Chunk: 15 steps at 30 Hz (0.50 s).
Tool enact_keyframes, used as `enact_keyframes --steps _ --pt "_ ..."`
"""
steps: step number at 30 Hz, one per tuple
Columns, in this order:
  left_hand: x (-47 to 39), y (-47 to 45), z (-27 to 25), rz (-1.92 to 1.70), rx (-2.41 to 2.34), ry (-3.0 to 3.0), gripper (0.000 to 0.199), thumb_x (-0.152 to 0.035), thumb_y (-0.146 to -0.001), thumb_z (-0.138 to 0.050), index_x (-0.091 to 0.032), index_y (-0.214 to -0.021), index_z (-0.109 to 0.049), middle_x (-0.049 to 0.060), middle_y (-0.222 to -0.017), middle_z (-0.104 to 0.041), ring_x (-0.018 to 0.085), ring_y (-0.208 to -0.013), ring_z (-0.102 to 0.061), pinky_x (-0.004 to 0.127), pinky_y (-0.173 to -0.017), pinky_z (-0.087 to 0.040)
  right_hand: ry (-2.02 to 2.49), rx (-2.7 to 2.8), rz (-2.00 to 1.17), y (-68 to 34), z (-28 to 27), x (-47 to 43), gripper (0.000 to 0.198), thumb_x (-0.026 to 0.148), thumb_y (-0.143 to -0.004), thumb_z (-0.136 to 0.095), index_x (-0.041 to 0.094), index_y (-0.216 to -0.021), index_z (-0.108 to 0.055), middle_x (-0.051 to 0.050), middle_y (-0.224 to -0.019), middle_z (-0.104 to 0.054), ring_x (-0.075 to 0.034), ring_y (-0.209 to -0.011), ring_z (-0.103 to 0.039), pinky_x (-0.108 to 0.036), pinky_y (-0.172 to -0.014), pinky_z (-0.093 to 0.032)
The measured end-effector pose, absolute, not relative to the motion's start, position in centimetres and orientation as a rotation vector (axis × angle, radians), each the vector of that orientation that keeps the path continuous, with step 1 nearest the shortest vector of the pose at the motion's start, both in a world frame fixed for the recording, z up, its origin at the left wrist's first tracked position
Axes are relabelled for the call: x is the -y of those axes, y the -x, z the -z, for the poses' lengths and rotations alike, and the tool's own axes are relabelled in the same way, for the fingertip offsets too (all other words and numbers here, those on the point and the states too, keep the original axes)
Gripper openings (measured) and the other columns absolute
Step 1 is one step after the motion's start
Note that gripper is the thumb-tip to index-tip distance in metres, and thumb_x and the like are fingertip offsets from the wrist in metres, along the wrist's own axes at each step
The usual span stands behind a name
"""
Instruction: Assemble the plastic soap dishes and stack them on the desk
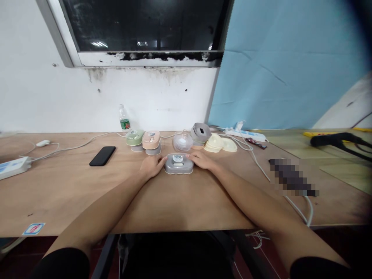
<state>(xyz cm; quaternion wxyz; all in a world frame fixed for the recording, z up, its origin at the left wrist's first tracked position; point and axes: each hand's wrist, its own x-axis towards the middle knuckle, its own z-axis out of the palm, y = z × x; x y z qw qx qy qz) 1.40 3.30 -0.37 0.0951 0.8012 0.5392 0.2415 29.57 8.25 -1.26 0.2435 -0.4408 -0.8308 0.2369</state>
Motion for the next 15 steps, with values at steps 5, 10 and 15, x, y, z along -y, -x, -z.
enact_keyframes --steps 5,10,15 --pt "-3.44 -1.27 0.49 -0.776 -1.498 -2.336 0.048 -0.056 -0.095 -0.036 -0.023 -0.12 -0.061 0.005 -0.106 -0.071 0.022 -0.093 -0.065 0.031 -0.078 -0.047 1.253 2.238 -0.591 -29.25 1.47 -8.49 0.055 0.06 -0.09 -0.037 0.019 -0.052 -0.037 0.004 -0.052 -0.038 -0.011 -0.053 -0.038 -0.025 -0.052 -0.026" --pt "-3.66 -1.19 0.96 -0.744 -1.221 -2.472 0.057 -0.054 -0.092 -0.046 -0.024 -0.14 -0.046 0.008 -0.131 -0.06 0.025 -0.112 -0.06 0.038 -0.098 -0.044 1.217 2.258 -0.547 -29.1 1.29 -8.22 0.055 0.059 -0.091 -0.035 0.019 -0.053 -0.04 0.002 -0.054 -0.042 -0.012 -0.054 -0.04 -0.026 -0.053 -0.027" --pt "-3.86 -1.24 1.31 -0.713 -1.058 -2.498 0.085 -0.051 -0.071 -0.074 -0.021 -0.143 -0.039 0.012 -0.142 -0.049 0.031 -0.128 -0.048 0.045 -0.107 -0.038 1.213 2.258 -0.515 -29.16 1.73 -8.38 0.057 0.061 -0.092 -0.033 0.019 -0.054 -0.041 0.002 -0.056 -0.045 -0.013 -0.056 -0.043 -0.026 -0.054 -0.03"
